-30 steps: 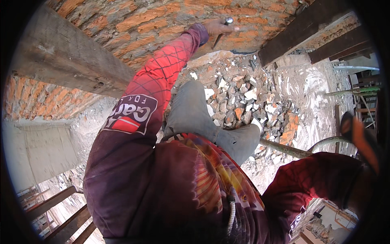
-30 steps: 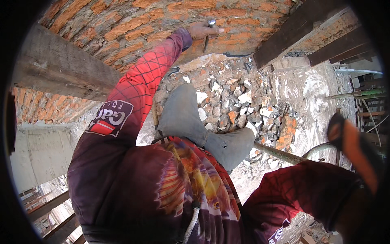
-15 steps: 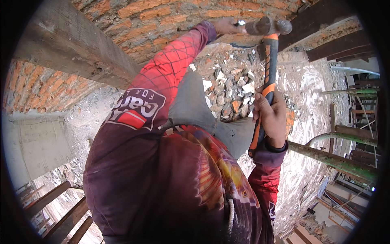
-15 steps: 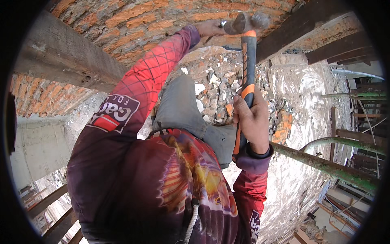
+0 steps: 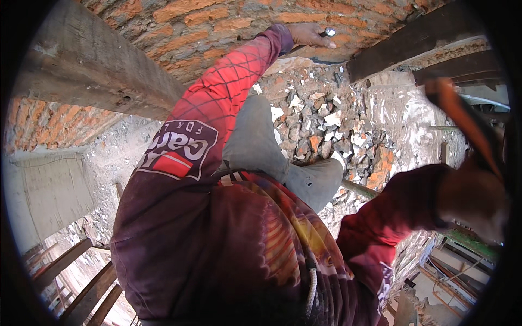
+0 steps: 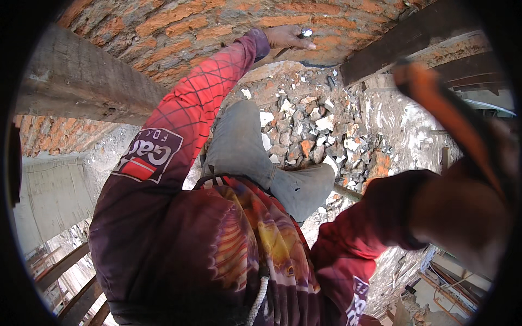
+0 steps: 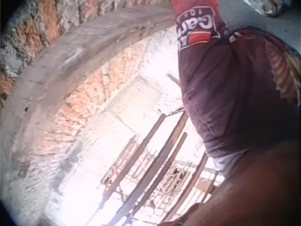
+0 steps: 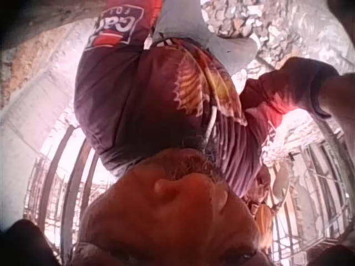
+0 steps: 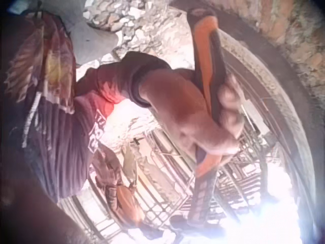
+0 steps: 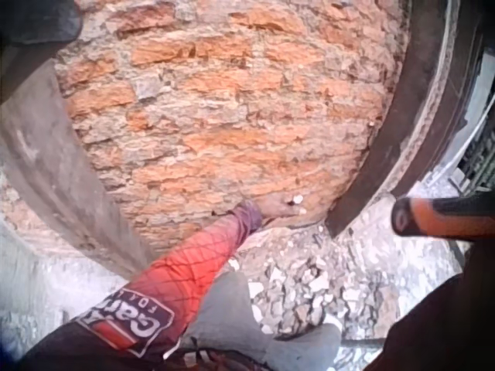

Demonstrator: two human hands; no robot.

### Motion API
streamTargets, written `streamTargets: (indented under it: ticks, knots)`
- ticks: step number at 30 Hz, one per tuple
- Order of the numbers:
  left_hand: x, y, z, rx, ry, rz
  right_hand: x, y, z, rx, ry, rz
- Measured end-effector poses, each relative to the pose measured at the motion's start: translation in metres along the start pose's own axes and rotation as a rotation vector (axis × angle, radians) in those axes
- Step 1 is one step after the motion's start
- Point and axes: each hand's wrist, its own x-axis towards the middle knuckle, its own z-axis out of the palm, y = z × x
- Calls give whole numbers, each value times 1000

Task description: The recorder uses a hammer and a chisel to chip away mortar or brick from a wall.

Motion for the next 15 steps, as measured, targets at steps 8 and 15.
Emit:
streamTargets:
  ticks: [8,15]
  knots:
    - [-58,-35,-35,-318,212,74,-142,56,-33,-8,-686,1283]
    - [-52,-14,-11,-309,414,51,-11,-32,-52,61,-206,802]
